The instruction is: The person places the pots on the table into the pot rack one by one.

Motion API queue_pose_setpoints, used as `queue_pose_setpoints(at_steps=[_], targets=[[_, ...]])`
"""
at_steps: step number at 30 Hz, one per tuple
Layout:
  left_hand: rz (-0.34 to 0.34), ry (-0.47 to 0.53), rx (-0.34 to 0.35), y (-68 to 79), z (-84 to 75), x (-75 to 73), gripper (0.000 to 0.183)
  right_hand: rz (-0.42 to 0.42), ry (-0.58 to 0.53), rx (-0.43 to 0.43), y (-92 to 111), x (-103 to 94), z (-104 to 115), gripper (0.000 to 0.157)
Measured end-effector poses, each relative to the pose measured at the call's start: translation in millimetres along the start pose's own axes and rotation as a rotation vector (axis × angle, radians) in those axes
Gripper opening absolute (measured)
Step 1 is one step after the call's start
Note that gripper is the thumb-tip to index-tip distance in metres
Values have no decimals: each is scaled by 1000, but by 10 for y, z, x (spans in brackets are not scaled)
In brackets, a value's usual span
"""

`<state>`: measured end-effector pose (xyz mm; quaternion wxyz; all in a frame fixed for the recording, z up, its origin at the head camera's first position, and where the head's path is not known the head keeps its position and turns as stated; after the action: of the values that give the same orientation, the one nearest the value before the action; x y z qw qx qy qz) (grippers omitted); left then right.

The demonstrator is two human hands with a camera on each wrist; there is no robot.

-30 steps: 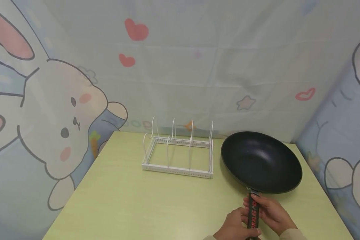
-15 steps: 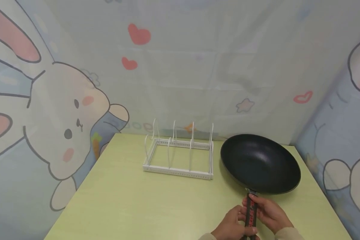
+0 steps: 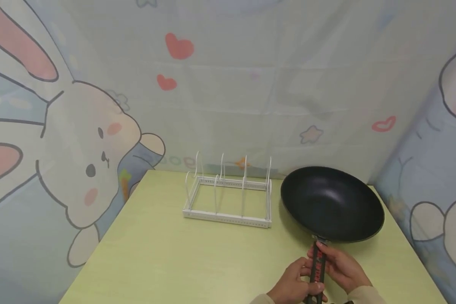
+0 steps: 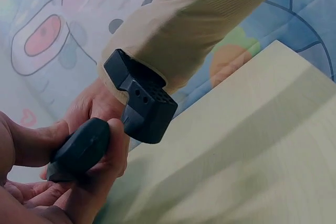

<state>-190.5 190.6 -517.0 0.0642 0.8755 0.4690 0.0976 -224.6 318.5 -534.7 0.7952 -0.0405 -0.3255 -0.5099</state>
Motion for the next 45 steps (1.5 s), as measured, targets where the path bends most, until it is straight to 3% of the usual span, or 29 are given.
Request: queue_pose_setpoints(at_steps=[4,11,19,26,35,40,45], targets=[[43,26,12,6,-58,12,32,7,24,-14,18,56,91,34],[68,227,20,6,-204,5,36,30,69,-69,15,184,294,34],[87,225,83,16,-357,-28,41,27,111,-143,-5,289,454,36],[94,210,107,42,-445,-78,42,-58,170,-161,-13,374,563,32],[202,224,196,120,-621,-150,41,-127,242,-215,-8,572,745,29],[269,242,250,209,-739,-212,41,1,155,-281,-29,809,828,35],[342,259,293,321,-832,-313,42,293,43,-363,-7,1139,926,50]])
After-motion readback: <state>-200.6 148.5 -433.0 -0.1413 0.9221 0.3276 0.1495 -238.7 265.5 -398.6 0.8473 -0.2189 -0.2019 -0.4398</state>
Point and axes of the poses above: each hand's wrist, its own y-axis away from the middle knuckle, its own x-axis out of the palm, z = x × y, the point moved 8 cm from there along -y, towards the middle knuckle, and after that the axes turned 2 degrees about z, right-handed, at the moved point
